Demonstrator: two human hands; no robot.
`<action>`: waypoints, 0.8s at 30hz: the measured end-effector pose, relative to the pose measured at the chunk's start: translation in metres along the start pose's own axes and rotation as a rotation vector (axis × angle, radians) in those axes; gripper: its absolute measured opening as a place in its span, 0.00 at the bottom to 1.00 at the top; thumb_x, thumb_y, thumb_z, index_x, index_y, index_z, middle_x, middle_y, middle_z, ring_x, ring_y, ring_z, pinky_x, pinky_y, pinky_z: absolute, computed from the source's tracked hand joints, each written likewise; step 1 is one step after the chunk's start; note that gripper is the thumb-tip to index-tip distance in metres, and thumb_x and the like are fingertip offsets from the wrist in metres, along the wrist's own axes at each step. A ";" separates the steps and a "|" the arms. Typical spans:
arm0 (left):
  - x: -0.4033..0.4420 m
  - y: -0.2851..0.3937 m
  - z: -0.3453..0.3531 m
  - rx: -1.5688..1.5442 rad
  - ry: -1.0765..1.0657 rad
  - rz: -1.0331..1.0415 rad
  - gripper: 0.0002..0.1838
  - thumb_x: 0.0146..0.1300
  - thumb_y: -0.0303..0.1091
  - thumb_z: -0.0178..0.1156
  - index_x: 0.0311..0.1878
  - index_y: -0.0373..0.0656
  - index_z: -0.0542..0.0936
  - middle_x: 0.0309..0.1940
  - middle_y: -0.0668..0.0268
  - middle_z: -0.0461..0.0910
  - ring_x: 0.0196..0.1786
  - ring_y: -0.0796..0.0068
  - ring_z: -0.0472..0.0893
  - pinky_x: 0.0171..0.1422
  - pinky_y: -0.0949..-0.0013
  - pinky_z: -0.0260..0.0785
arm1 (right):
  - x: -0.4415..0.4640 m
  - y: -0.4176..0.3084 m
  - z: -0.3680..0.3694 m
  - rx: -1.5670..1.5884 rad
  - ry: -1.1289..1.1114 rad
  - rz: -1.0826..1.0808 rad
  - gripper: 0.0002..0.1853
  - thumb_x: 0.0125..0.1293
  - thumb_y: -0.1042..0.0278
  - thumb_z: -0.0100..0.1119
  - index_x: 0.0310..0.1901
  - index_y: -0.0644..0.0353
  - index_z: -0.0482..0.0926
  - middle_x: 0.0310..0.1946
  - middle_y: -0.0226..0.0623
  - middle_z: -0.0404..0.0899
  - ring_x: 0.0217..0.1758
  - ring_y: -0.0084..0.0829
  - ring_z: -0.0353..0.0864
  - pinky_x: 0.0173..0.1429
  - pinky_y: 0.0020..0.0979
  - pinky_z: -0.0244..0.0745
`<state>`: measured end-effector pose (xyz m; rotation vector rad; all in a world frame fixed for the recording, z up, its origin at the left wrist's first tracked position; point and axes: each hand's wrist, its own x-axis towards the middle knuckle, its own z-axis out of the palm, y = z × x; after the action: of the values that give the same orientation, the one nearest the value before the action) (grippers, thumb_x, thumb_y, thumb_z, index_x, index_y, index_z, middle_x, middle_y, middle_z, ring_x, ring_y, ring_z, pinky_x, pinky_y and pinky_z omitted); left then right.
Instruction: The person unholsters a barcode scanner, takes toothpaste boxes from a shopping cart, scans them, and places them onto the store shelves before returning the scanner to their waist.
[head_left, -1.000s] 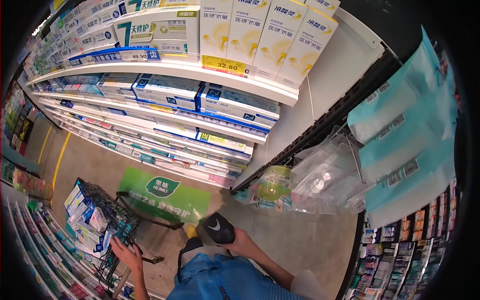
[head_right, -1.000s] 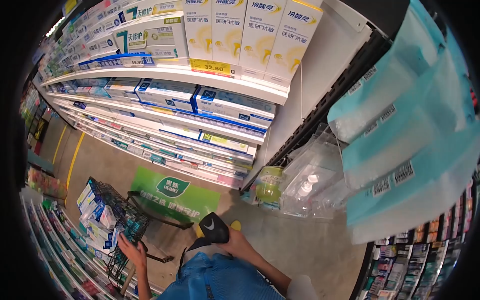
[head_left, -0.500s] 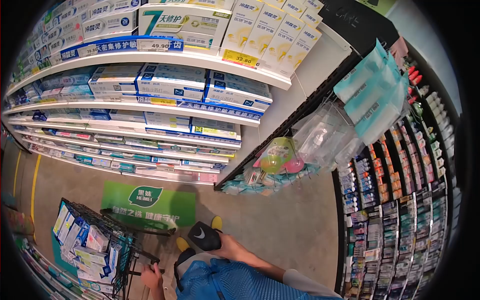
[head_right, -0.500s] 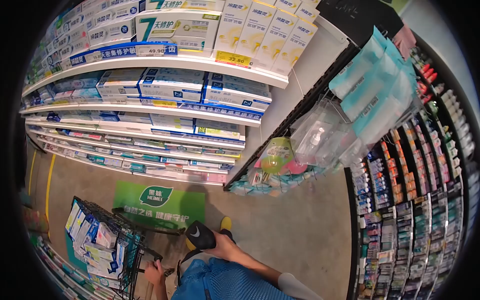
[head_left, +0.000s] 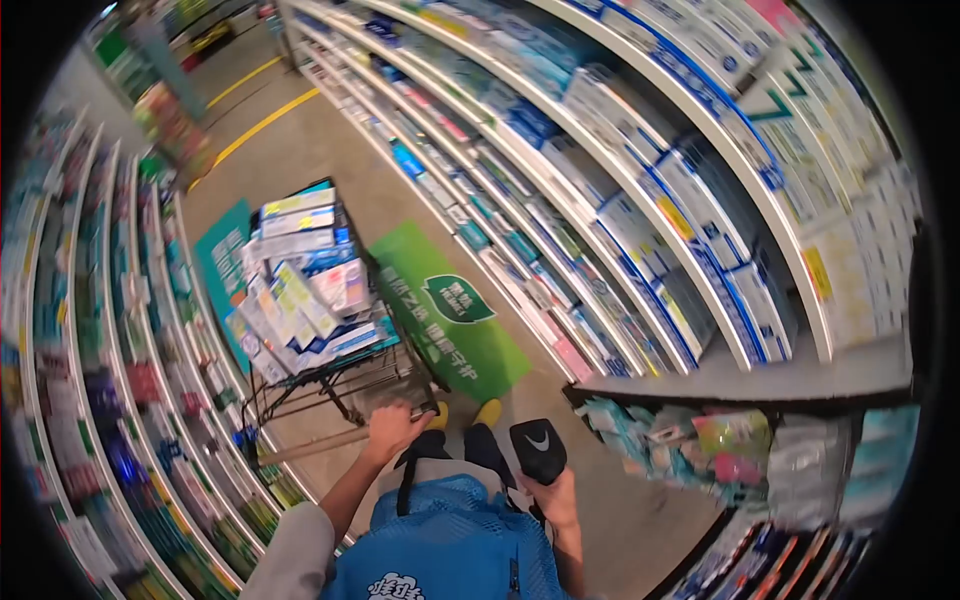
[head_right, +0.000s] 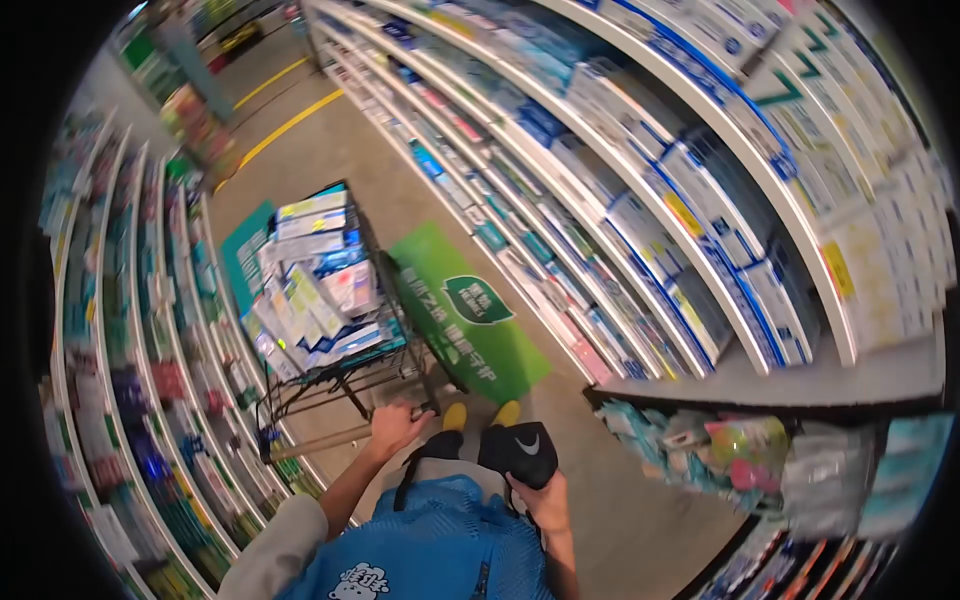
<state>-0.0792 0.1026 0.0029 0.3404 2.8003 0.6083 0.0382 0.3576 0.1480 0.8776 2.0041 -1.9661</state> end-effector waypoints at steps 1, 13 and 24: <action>0.001 0.001 0.001 0.003 0.009 0.015 0.31 0.57 0.62 0.53 0.28 0.37 0.80 0.24 0.53 0.79 0.27 0.52 0.81 0.32 0.55 0.73 | 0.005 -0.002 0.000 -0.015 -0.030 -0.007 0.14 0.50 0.77 0.68 0.40 0.69 0.78 0.29 0.33 0.81 0.28 0.22 0.78 0.33 0.25 0.74; 0.001 0.012 0.001 0.070 0.009 -0.083 0.29 0.55 0.61 0.55 0.29 0.38 0.80 0.22 0.53 0.78 0.29 0.50 0.80 0.35 0.55 0.72 | 0.064 -0.014 -0.025 -0.133 -0.259 -0.299 0.10 0.51 0.73 0.69 0.32 0.66 0.77 0.20 0.30 0.76 0.20 0.18 0.73 0.24 0.23 0.67; 0.092 -0.147 -0.065 0.066 0.659 -0.377 0.15 0.59 0.40 0.58 0.41 0.36 0.74 0.33 0.51 0.78 0.35 0.51 0.77 0.37 0.57 0.69 | 0.090 -0.004 -0.037 -0.242 -0.182 -0.325 0.32 0.47 0.61 0.71 0.54 0.64 0.71 0.42 0.49 0.79 0.46 0.40 0.80 0.50 0.34 0.73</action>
<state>-0.2098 -0.0259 -0.0214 -0.4593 3.3683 0.6194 -0.0267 0.4173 0.1076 0.3227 2.3231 -1.8184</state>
